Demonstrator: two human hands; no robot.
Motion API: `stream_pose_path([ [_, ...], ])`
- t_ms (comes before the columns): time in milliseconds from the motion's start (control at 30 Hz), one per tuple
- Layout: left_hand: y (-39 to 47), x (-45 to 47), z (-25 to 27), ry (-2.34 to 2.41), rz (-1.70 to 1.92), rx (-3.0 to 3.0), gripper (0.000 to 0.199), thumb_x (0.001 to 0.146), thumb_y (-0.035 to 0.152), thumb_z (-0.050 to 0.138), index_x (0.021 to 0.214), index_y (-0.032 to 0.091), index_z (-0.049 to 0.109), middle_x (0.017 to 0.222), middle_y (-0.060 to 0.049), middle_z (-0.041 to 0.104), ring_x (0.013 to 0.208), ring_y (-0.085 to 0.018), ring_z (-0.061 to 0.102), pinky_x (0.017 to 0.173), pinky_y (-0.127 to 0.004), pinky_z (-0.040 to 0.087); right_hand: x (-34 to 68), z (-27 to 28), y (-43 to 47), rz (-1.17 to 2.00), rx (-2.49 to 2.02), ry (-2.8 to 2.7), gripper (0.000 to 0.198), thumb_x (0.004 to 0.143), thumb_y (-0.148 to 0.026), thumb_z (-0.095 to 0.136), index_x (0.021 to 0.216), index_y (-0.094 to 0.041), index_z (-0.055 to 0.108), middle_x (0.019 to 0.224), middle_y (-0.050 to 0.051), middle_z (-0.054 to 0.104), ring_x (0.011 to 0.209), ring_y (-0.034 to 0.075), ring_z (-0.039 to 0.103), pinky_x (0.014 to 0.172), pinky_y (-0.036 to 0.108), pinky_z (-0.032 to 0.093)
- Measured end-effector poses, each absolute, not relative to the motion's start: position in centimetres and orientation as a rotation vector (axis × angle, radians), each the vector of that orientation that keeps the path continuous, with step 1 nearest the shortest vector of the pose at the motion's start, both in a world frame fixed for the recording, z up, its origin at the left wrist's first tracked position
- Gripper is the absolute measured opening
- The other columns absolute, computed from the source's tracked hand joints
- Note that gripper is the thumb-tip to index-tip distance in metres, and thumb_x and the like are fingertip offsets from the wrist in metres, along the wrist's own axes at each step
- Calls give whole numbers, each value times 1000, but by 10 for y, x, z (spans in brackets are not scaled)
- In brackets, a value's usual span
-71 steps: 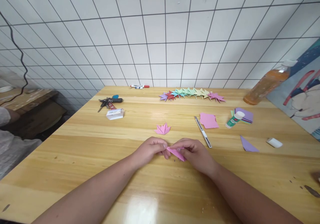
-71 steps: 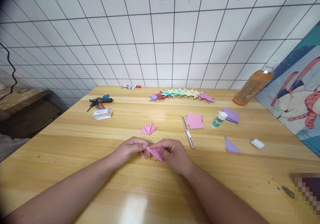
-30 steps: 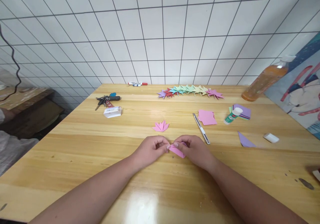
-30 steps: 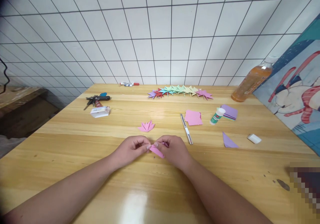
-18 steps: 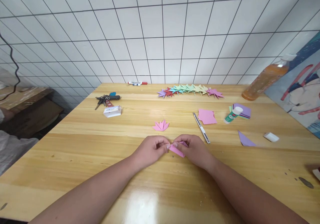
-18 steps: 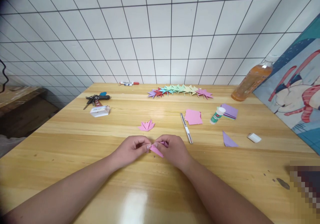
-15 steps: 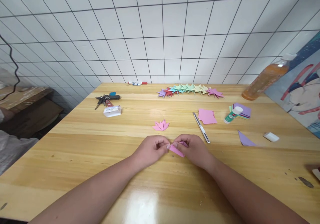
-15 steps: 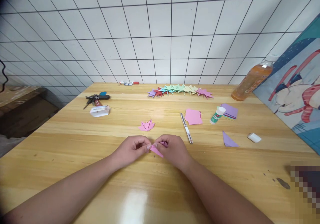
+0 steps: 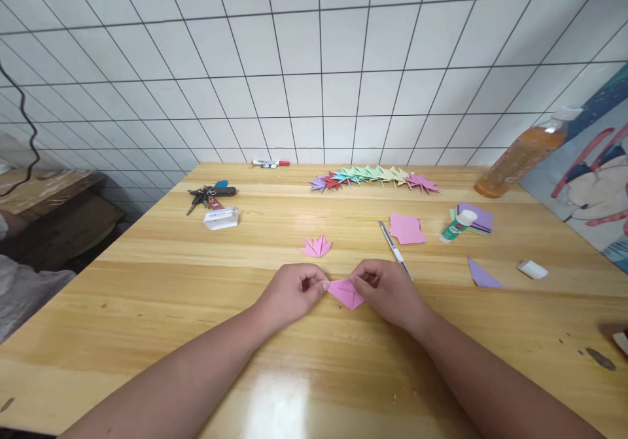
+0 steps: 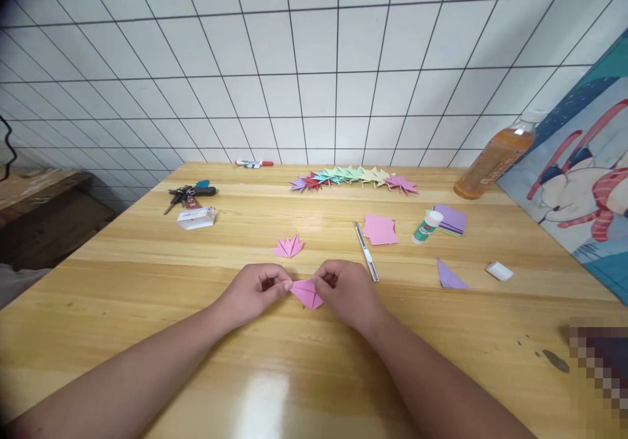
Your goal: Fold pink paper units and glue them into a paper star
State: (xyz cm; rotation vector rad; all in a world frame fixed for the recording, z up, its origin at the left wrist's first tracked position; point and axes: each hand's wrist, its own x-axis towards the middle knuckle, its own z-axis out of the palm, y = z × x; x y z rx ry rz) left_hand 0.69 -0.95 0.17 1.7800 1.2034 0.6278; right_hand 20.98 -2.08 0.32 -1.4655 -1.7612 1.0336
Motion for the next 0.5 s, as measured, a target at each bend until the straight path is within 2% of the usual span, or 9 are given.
stream_pose_path([
  [133, -10, 12, 5, 1066, 749, 1534, 31, 75, 40, 60, 89, 13, 63, 74, -3, 62, 69, -14, 54, 64, -23, 40, 201, 9, -21, 1066, -1387, -1504, 20, 76, -34, 55, 68, -17, 62, 64, 1, 61, 59, 13, 52, 54, 23, 41],
  [233, -12, 18, 7, 1000, 737, 1483, 31, 77, 42, 57, 86, 13, 65, 78, -3, 64, 78, -17, 57, 72, -25, 42, 195, 10, -22, 1101, -1315, -1444, 21, 77, -36, 55, 71, -17, 62, 68, 2, 62, 63, 13, 54, 58, 24, 43],
  [333, -15, 22, 5, 1048, 750, 1484, 35, 81, 44, 50, 78, 13, 66, 70, -1, 63, 72, -16, 56, 69, -25, 43, 192, 7, -23, 1079, -1335, -1498, 19, 77, -33, 55, 70, -17, 63, 70, 2, 61, 65, 14, 54, 58, 24, 43],
  [400, -16, 23, 3, 1068, 715, 1527, 37, 82, 45, 48, 74, 13, 65, 67, -1, 61, 66, -15, 54, 65, -24, 42, 191, 5, -24, 1034, -1334, -1552, 15, 75, -31, 57, 80, -19, 64, 78, 3, 62, 70, 14, 55, 57, 23, 43],
  [500, -17, 21, 1, 1061, 602, 1684, 36, 82, 43, 48, 67, 13, 62, 61, 0, 56, 59, -12, 49, 57, -21, 38, 191, 4, -27, 1034, -1256, -1643, 23, 75, -28, 58, 97, -22, 63, 87, 4, 62, 76, 14, 55, 59, 23, 44],
])
